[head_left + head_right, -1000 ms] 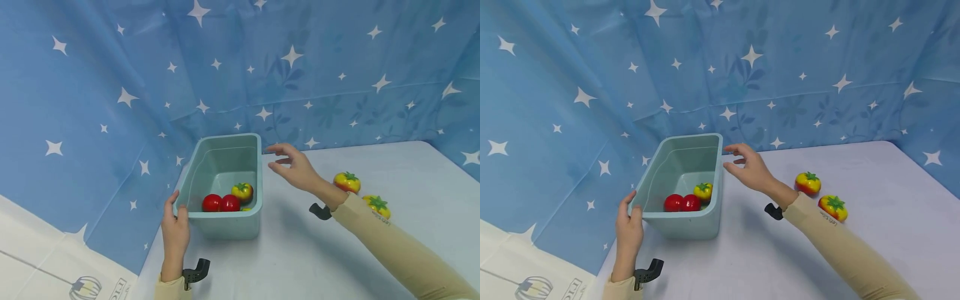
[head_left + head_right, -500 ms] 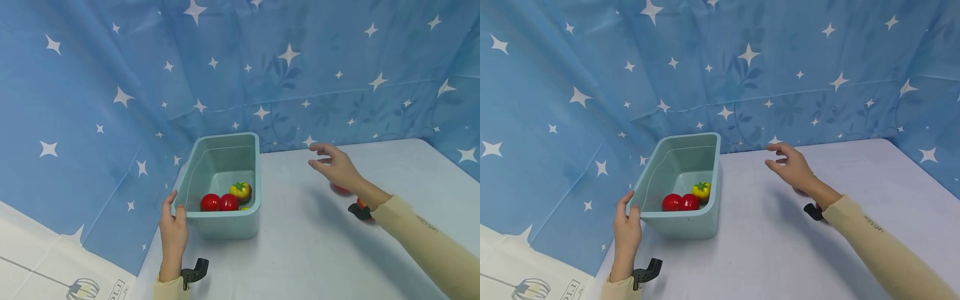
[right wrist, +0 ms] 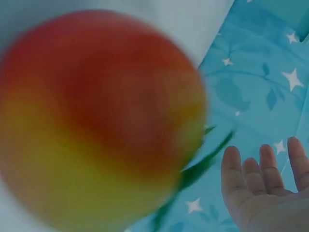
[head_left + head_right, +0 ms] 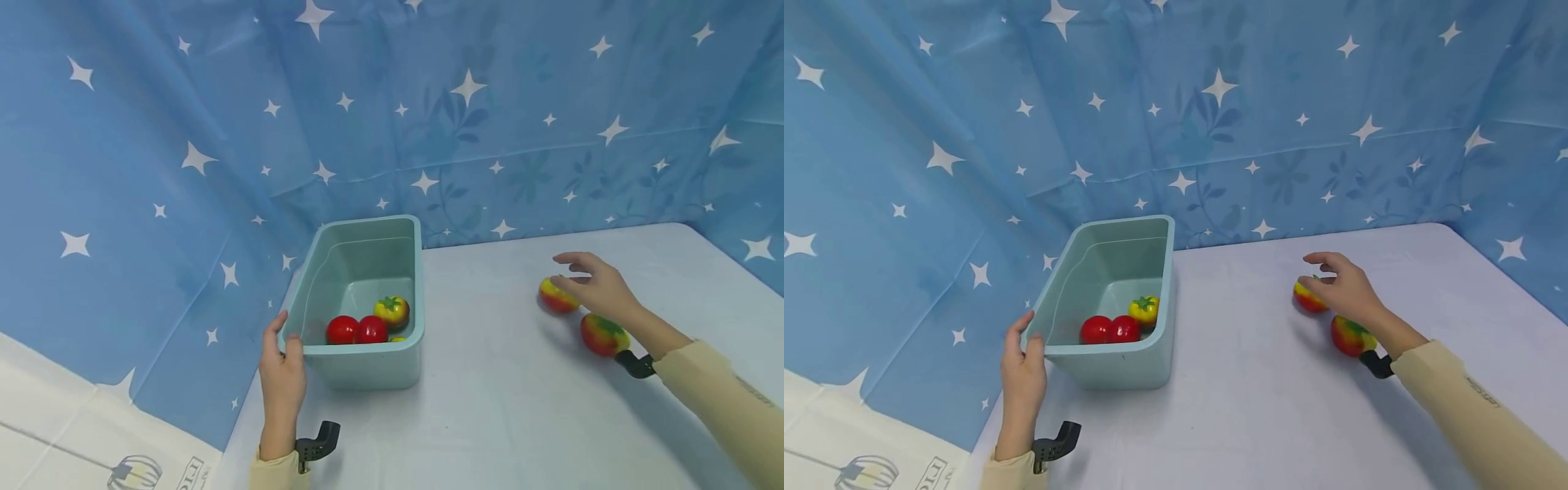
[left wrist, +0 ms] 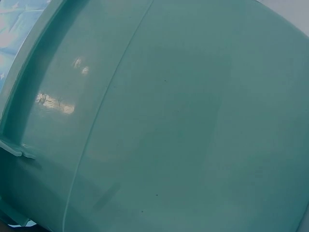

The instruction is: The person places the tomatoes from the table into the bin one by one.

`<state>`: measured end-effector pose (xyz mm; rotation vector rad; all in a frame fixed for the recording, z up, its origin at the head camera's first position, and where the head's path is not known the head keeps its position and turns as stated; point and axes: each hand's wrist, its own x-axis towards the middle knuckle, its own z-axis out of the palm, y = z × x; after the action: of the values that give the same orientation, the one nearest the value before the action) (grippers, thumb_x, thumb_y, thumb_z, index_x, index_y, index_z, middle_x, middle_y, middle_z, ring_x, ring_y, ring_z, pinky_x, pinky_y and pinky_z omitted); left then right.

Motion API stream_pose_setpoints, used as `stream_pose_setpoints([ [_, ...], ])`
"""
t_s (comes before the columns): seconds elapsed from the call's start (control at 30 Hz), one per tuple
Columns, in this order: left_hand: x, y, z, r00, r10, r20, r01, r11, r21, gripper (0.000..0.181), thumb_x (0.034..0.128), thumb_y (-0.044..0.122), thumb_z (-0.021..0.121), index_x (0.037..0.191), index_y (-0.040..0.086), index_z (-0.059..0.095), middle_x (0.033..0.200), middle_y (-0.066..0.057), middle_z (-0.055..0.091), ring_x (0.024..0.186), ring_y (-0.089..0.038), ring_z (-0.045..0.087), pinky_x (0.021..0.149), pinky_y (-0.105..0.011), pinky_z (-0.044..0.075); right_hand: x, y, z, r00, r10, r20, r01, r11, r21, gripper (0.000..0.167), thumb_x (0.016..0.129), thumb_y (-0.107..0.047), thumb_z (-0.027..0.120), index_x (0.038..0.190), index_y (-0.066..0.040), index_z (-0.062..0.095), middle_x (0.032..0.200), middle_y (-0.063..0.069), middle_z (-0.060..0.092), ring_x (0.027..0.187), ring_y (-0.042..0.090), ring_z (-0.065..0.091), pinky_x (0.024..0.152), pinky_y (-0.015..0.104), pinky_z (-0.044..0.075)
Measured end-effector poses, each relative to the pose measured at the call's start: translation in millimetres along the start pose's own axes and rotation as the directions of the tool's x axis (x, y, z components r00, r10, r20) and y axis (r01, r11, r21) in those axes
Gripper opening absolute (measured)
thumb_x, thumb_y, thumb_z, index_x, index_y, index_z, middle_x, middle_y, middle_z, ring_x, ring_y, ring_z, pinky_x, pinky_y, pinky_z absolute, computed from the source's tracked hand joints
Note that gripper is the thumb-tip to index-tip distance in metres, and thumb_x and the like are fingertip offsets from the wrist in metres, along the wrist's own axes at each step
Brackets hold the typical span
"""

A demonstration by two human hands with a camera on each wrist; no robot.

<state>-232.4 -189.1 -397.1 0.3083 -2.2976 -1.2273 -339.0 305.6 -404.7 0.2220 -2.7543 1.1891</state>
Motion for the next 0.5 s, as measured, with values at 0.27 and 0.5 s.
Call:
stream_pose_setpoints([
  [0.27,-0.6,1.5,-1.8,1.000,-0.015,0.000,0.015,1.000,-0.001,0.048,0.0998,0.023,0.034,0.147,0.022,0.043,0.066,-0.009,0.044,0.048,-0.020,0.033,0.050,-0.033,0.034,-27.4,24,-5,0.999,0.041,0.002,-0.041,0.998,-0.049,0.057,0.096,-0.035,0.060,0.138,0.000,0.046,0.139,0.031,0.039,0.118,0.055,0.045,0.089,0.062,0.043],
  [0.5,-0.4,2.1,-0.7,1.000,-0.004,0.003,0.004,1.000,-0.016,0.048,0.1001,0.023,0.033,0.147,0.020,0.043,0.091,-0.015,0.055,0.058,-0.022,0.037,0.055,-0.034,0.036,-49.4,40,-6,0.995,0.087,0.043,-0.083,0.992,-0.095,0.062,0.094,-0.038,0.063,0.139,0.000,0.044,0.137,0.034,0.039,0.116,0.057,0.046,0.085,0.061,0.048],
])
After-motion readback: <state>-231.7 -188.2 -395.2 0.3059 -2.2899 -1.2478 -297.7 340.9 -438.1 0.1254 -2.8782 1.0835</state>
